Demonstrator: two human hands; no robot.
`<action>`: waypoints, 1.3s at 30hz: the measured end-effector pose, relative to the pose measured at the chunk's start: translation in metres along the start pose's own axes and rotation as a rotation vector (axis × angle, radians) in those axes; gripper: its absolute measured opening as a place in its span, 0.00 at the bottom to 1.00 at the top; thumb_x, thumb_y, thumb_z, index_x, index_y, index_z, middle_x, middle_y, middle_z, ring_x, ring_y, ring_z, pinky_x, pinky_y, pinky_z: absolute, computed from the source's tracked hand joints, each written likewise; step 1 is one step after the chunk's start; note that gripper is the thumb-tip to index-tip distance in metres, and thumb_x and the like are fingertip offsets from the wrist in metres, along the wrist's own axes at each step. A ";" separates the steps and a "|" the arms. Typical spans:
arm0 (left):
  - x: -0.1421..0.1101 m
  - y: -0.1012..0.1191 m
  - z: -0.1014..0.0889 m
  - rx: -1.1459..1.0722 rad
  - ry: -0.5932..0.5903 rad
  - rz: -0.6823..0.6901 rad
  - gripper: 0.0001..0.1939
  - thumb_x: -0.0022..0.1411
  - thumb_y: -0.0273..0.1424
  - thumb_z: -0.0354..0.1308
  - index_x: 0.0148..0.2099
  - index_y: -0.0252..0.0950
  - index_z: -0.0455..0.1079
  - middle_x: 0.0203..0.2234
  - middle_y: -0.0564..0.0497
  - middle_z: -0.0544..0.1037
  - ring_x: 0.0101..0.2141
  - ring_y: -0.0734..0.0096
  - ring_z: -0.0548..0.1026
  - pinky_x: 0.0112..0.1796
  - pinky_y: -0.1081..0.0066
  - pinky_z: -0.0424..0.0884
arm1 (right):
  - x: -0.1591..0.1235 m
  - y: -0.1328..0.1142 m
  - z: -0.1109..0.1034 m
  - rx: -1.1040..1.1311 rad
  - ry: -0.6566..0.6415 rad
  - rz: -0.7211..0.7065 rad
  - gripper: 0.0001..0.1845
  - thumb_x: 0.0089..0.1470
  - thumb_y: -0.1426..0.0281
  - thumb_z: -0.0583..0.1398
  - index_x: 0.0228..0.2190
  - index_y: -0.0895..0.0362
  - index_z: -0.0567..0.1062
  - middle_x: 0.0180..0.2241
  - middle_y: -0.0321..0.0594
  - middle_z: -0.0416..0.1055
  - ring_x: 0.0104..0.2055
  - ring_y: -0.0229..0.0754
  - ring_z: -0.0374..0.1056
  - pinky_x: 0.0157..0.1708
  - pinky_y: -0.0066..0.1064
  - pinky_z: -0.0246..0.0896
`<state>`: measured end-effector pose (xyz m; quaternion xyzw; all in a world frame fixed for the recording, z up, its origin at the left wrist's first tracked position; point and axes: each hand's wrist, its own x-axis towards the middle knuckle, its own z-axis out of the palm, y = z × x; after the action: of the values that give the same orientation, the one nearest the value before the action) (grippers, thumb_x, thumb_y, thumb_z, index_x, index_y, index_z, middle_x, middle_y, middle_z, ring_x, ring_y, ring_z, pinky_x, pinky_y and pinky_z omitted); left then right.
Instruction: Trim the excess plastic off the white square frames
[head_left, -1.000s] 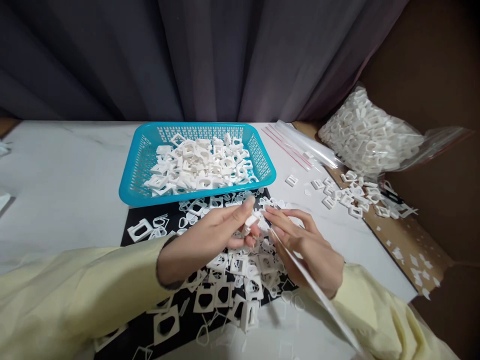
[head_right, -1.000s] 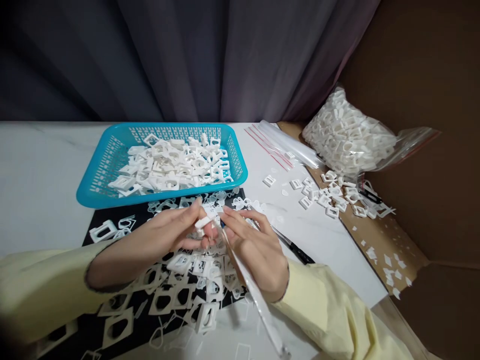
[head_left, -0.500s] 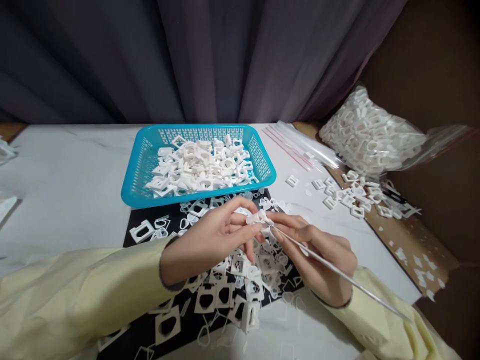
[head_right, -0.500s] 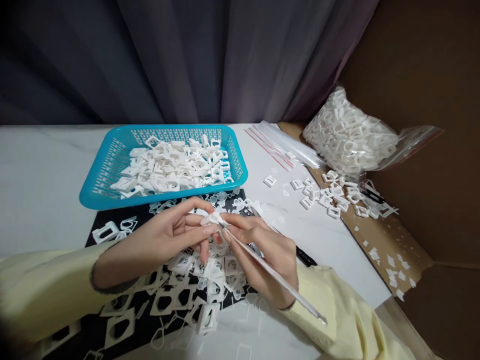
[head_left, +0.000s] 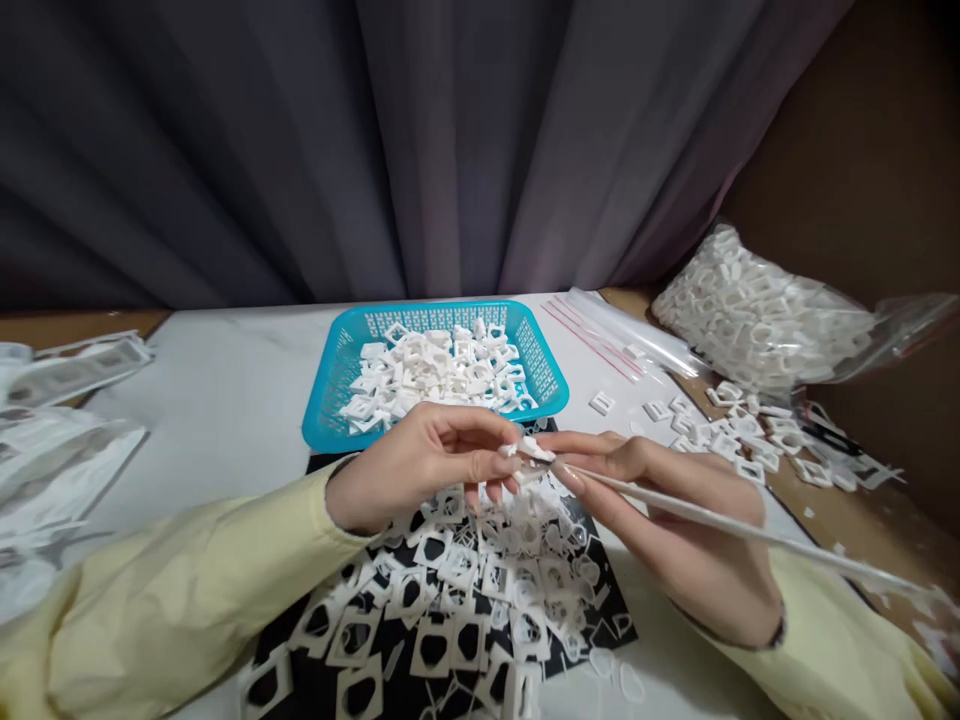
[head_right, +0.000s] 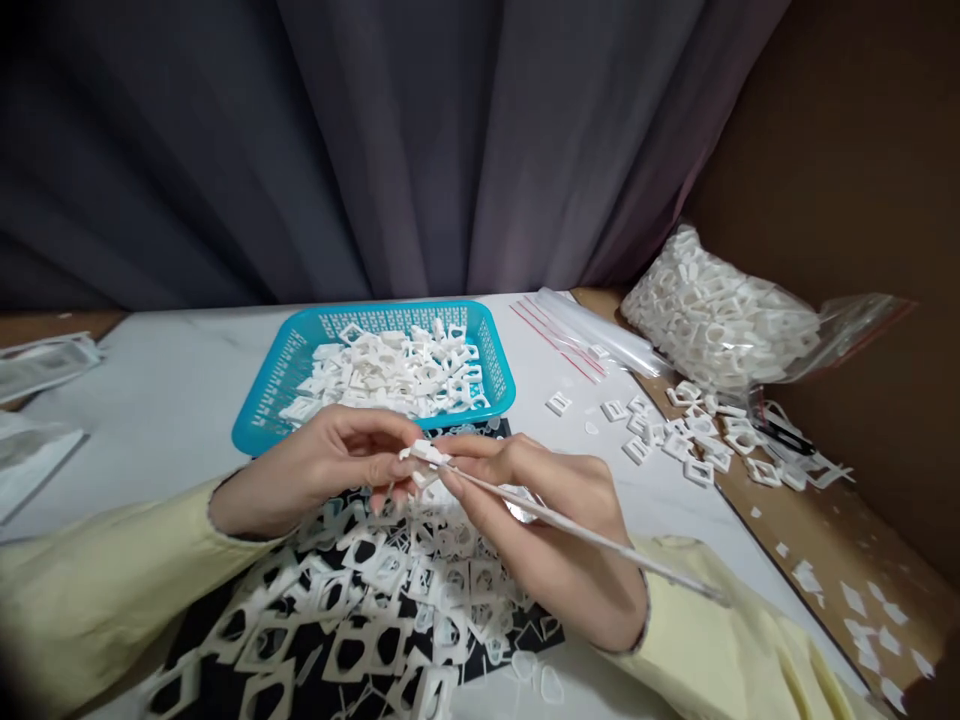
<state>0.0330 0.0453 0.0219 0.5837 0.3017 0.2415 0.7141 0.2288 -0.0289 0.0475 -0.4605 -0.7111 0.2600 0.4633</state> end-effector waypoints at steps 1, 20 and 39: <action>0.000 0.001 -0.002 0.015 -0.006 0.050 0.05 0.55 0.30 0.62 0.35 0.35 0.74 0.26 0.52 0.73 0.24 0.76 0.71 0.23 0.78 0.67 | 0.001 -0.002 -0.001 0.071 -0.012 0.052 0.09 0.51 0.77 0.61 0.22 0.56 0.70 0.34 0.37 0.78 0.36 0.36 0.75 0.34 0.22 0.70; -0.004 -0.012 0.006 -0.509 -0.247 0.144 0.06 0.51 0.30 0.65 0.29 0.32 0.72 0.30 0.50 0.72 0.25 0.75 0.69 0.27 0.74 0.63 | 0.003 0.012 0.012 0.800 -0.250 0.545 0.07 0.49 0.68 0.64 0.25 0.57 0.72 0.29 0.40 0.78 0.35 0.42 0.74 0.35 0.31 0.64; -0.010 -0.009 0.018 -0.529 -0.127 0.065 0.05 0.50 0.29 0.66 0.28 0.33 0.73 0.30 0.51 0.73 0.28 0.76 0.71 0.29 0.77 0.67 | -0.005 -0.014 -0.007 0.164 -0.003 -0.116 0.09 0.45 0.82 0.64 0.30 0.59 0.77 0.28 0.39 0.76 0.26 0.34 0.72 0.26 0.23 0.70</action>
<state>0.0382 0.0239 0.0168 0.4004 0.1638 0.2976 0.8510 0.2300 -0.0397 0.0591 -0.3788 -0.7138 0.2907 0.5124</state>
